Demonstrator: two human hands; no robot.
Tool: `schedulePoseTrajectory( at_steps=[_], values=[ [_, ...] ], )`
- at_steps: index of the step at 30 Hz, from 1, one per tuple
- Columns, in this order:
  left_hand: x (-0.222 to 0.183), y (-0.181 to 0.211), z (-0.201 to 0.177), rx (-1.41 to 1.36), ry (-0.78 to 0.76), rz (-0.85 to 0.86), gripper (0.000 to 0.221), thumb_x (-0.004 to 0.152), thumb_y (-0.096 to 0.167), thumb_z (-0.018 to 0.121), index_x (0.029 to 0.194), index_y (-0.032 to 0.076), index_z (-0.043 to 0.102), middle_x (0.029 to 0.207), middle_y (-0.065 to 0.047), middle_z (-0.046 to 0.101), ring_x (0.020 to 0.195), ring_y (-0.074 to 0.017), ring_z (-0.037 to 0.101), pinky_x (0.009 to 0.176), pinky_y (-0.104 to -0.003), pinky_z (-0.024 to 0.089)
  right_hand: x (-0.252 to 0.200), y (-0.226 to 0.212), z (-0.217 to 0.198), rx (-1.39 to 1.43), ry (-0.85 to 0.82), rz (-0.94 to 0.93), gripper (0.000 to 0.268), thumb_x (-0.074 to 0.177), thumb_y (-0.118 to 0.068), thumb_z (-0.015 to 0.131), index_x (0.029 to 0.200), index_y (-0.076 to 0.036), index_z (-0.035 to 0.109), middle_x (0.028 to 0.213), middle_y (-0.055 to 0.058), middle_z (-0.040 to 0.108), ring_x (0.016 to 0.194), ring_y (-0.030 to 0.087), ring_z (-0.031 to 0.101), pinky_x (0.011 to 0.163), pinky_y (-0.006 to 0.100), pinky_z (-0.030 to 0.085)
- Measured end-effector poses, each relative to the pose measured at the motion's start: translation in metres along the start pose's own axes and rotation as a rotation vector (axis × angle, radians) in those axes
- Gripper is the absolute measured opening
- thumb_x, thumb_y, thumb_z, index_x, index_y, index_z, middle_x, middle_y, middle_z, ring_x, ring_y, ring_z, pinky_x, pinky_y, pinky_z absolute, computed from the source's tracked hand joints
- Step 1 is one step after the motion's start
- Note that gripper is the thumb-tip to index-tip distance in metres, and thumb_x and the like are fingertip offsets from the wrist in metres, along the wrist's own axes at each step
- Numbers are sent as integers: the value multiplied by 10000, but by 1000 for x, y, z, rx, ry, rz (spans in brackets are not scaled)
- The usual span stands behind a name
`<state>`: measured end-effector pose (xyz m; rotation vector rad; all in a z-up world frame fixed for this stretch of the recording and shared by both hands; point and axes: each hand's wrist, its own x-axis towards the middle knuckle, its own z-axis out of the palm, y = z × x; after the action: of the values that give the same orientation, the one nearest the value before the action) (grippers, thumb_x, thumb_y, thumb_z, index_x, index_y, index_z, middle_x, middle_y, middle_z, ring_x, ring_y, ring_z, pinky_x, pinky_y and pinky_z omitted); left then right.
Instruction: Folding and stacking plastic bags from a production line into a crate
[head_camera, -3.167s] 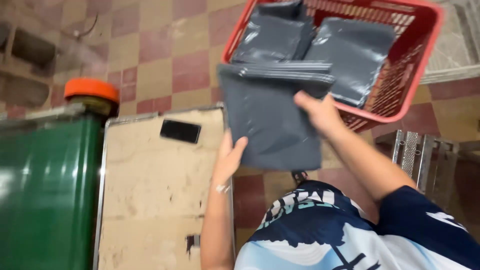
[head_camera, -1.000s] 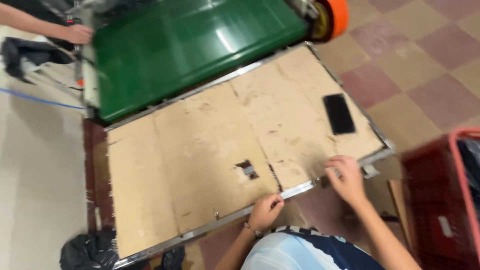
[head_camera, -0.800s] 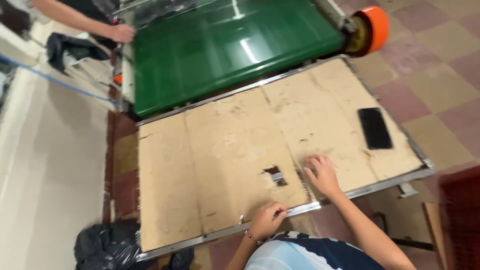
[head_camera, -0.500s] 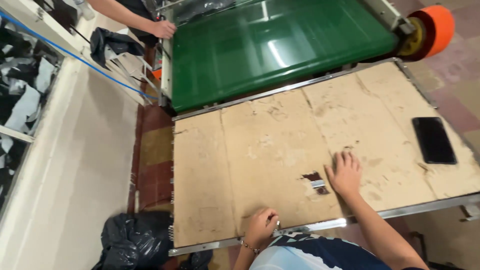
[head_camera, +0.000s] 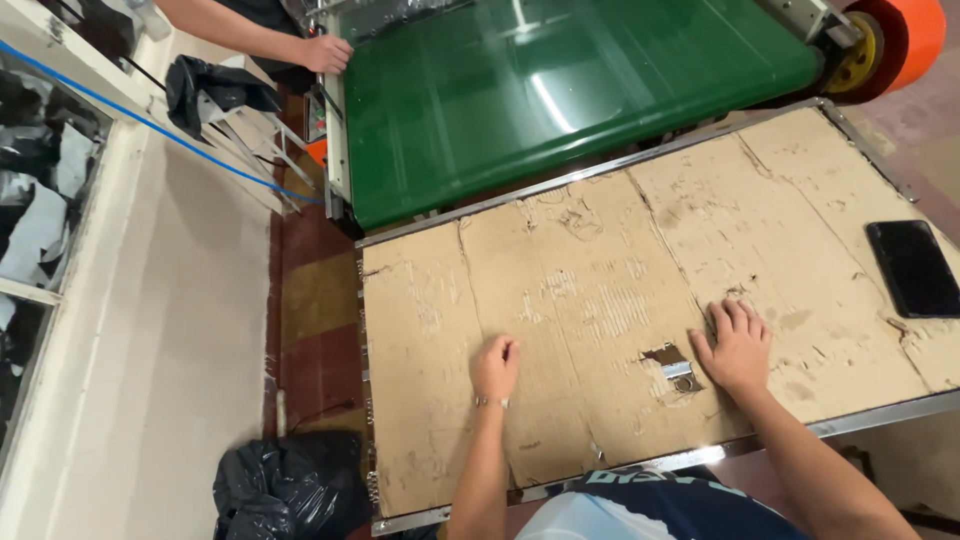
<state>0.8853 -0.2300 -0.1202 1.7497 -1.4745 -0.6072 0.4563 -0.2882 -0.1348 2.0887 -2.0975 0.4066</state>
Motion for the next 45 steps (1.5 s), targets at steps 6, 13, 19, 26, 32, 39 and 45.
schedulePoseTrajectory(
  at_steps=[6, 13, 19, 26, 32, 39, 45],
  values=[
    [1, -17, 13, 242, 255, 105, 84, 897, 310, 713, 859, 238, 692, 675, -32, 686, 678, -272, 705, 645, -401, 553, 2, 3, 6, 15, -4, -3, 657, 936, -692, 499, 1463, -309, 578, 1505, -12, 549, 1494, 241, 458, 1174, 474, 367],
    [-2, -17, 16, 183, 198, -23, 88, 919, 345, 690, 905, 259, 706, 711, -32, 709, 720, -285, 719, 672, -417, 574, 36, 6, 11, -17, -93, 26, 538, 921, -678, 577, 1265, -280, 685, 1270, -13, 624, 1265, 273, 595, 1052, 455, 451],
    [14, -10, 15, 75, 111, -284, 86, 938, 361, 676, 950, 285, 714, 802, -20, 768, 825, -274, 756, 730, -416, 592, 105, 7, 39, 544, -254, 188, 363, 981, -495, 674, 1150, -176, 718, 1087, 86, 705, 1053, 339, 695, 901, 474, 553],
    [129, -44, 49, -235, 164, -317, 102, 991, 256, 644, 975, 190, 720, 658, -12, 697, 647, -170, 679, 658, -335, 552, 195, -45, 25, 1438, -302, 464, 153, 1061, -169, 625, 1175, -66, 623, 1013, 130, 658, 925, 285, 691, 784, 416, 577],
    [227, -62, 62, -428, 338, -346, 82, 964, 235, 663, 993, 159, 664, 675, -52, 687, 681, -168, 659, 669, -330, 528, 263, -67, 56, 1784, -284, 596, 214, 1096, -237, 578, 1251, -97, 528, 1060, 87, 646, 990, 260, 745, 806, 368, 652],
    [286, -24, 35, -887, 490, -649, 218, 978, 367, 652, 905, 162, 663, 816, -45, 758, 718, -146, 741, 578, -217, 553, 328, -92, 82, 2052, -387, 627, 312, 1107, -354, 500, 1310, -117, 503, 1264, 108, 613, 1249, 324, 660, 1052, 517, 579],
    [303, -44, 22, -1376, 300, -558, 486, 1055, 575, 524, 1285, 147, 517, 1556, -113, 482, 1435, -325, 485, 1148, -501, 393, 379, -94, 140, 2336, -511, 540, 642, 1061, -571, 613, 1423, -94, 383, 1553, 214, 328, 1485, 422, 404, 1165, 586, 460]
  ],
)
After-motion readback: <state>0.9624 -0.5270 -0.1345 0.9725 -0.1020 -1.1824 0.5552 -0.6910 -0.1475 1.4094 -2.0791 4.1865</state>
